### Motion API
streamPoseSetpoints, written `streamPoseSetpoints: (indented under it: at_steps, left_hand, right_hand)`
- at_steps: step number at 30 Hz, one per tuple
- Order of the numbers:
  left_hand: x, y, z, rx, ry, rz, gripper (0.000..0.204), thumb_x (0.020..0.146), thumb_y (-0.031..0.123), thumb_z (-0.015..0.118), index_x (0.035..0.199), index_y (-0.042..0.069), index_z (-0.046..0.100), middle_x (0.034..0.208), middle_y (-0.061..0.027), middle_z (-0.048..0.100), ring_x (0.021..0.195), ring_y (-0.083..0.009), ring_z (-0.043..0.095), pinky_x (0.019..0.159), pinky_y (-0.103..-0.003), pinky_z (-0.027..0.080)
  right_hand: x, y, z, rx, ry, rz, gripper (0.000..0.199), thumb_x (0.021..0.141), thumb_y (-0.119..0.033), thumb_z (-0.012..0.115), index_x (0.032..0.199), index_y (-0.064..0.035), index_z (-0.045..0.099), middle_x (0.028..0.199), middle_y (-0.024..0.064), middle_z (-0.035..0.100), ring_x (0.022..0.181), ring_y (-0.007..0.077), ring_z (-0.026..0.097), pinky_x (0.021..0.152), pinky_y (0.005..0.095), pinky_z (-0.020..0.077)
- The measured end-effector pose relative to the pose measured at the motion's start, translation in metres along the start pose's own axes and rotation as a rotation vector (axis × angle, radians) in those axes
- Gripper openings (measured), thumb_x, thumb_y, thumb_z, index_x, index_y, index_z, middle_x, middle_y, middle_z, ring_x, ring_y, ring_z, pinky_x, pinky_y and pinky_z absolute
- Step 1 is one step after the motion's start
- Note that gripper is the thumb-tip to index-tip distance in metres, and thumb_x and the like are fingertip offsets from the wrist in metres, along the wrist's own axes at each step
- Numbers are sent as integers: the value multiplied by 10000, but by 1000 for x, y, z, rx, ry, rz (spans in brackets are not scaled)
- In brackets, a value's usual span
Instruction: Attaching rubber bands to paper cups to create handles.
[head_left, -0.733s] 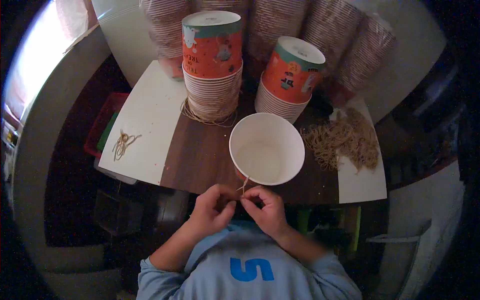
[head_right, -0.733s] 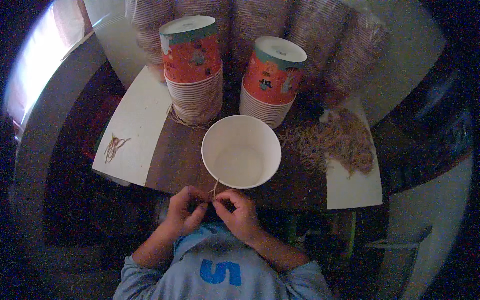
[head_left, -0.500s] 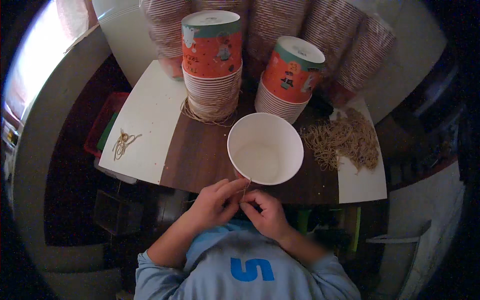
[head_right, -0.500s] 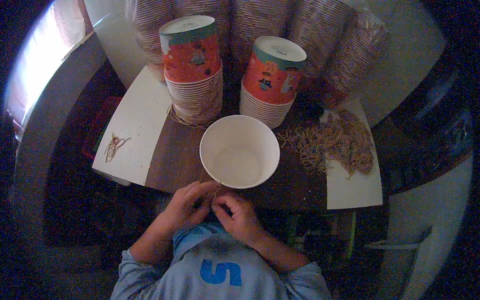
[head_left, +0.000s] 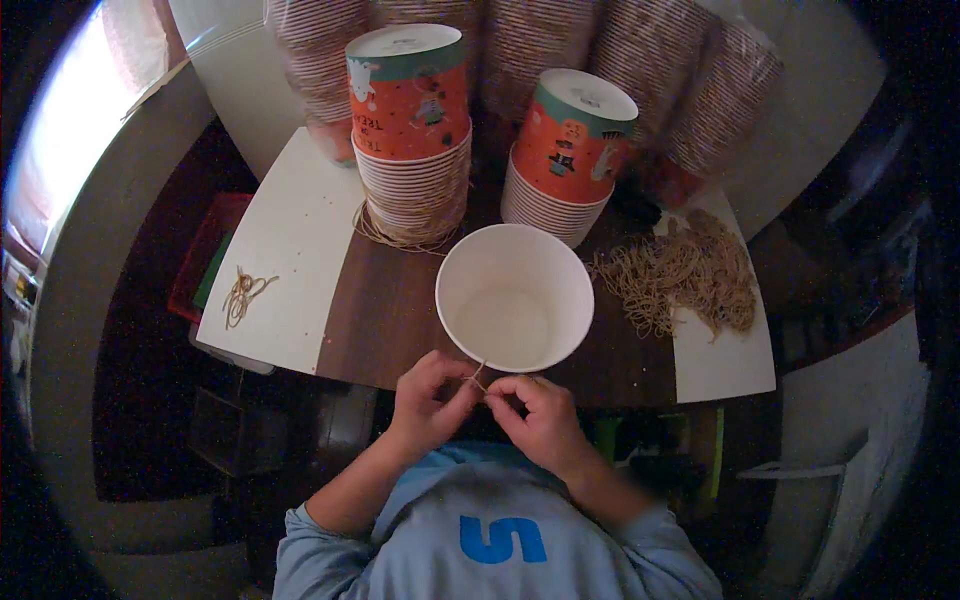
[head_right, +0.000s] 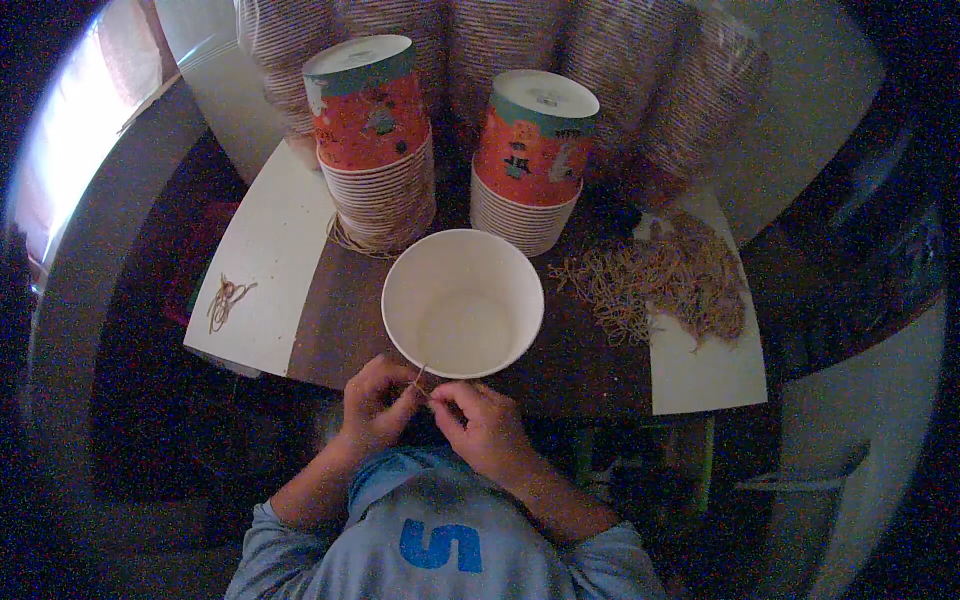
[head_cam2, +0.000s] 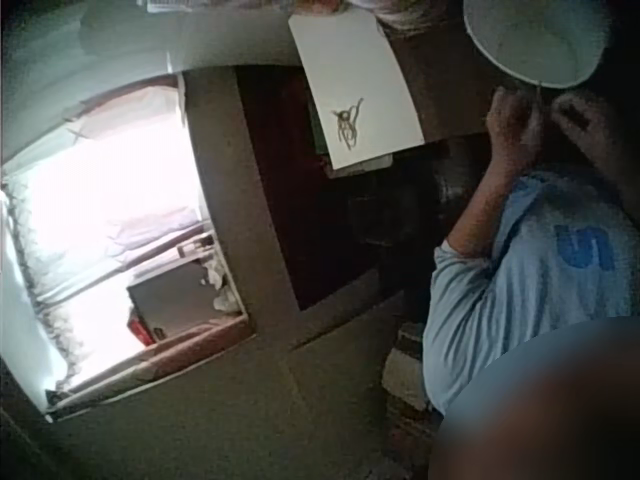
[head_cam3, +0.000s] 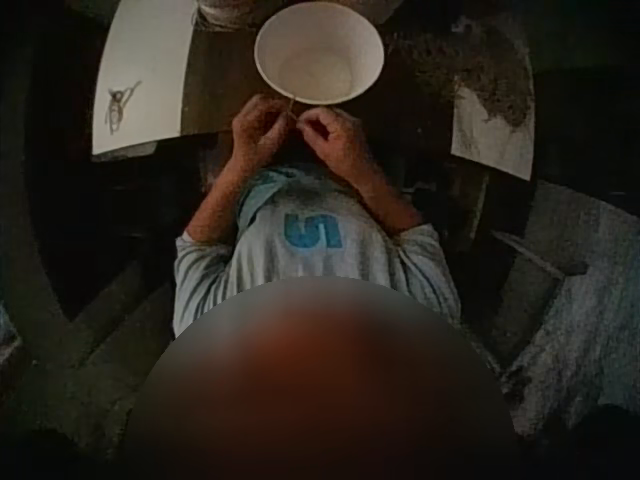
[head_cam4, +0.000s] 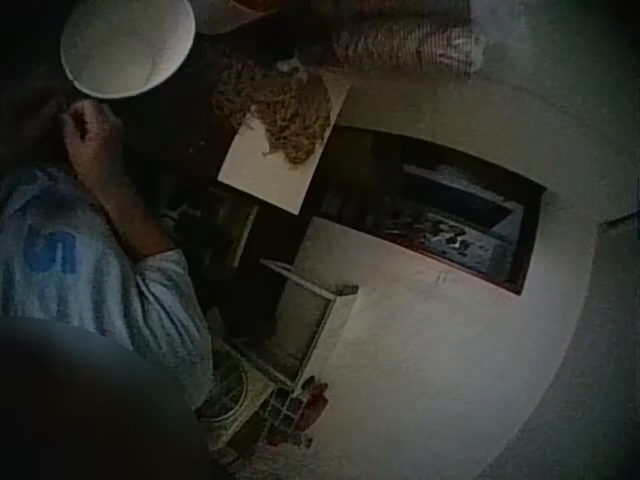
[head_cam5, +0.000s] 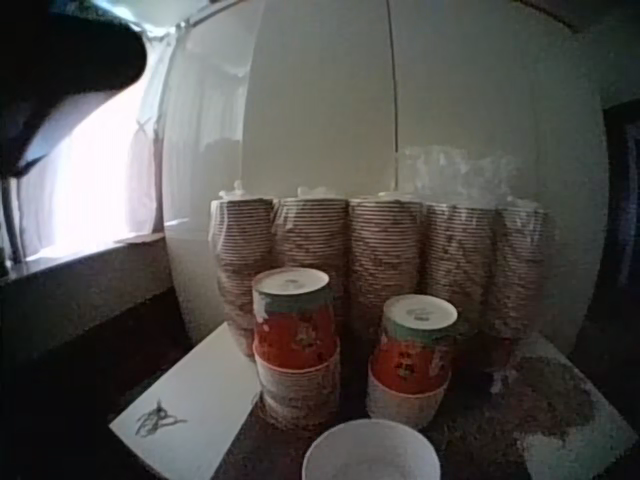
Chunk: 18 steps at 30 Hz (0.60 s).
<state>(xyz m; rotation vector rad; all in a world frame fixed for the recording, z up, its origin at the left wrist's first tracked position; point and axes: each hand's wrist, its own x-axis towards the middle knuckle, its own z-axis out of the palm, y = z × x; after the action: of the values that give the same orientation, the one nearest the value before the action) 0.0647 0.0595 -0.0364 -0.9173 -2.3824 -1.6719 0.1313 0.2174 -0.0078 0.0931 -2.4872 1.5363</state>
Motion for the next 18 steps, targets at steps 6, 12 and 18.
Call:
streamPoseSetpoints:
  at_steps: [6, 12, 18]
  left_hand:
    - [-7, 4, 5, -765, -70, -544, 104, 824, 117, 622, 858, 19, 619, 776, 2, 613, 607, -54, 494, 545, -195, 401]
    - [-4, 13, 5, -1022, -70, -785, 113, 825, 130, 615, 878, 32, 635, 730, 24, 593, 559, -33, 447, 496, -188, 335]
    - [-10, 15, -6, -880, -77, -753, 127, 814, 114, 627, 894, 16, 642, 742, 13, 604, 573, -39, 461, 503, -191, 346]
  right_hand:
    - [7, 9, 7, -308, 239, -272, 128, 756, -14, 613, 883, -19, 594, 827, 144, 615, 714, 293, 616, 613, 345, 495]
    - [13, 19, 16, -164, 182, -117, 120, 789, -30, 594, 907, -8, 605, 823, 136, 629, 725, 234, 628, 626, 315, 496]
    - [12, 18, 15, 596, -74, 222, 185, 849, -114, 569, 975, 7, 632, 915, 94, 660, 841, 147, 615, 776, 275, 479]
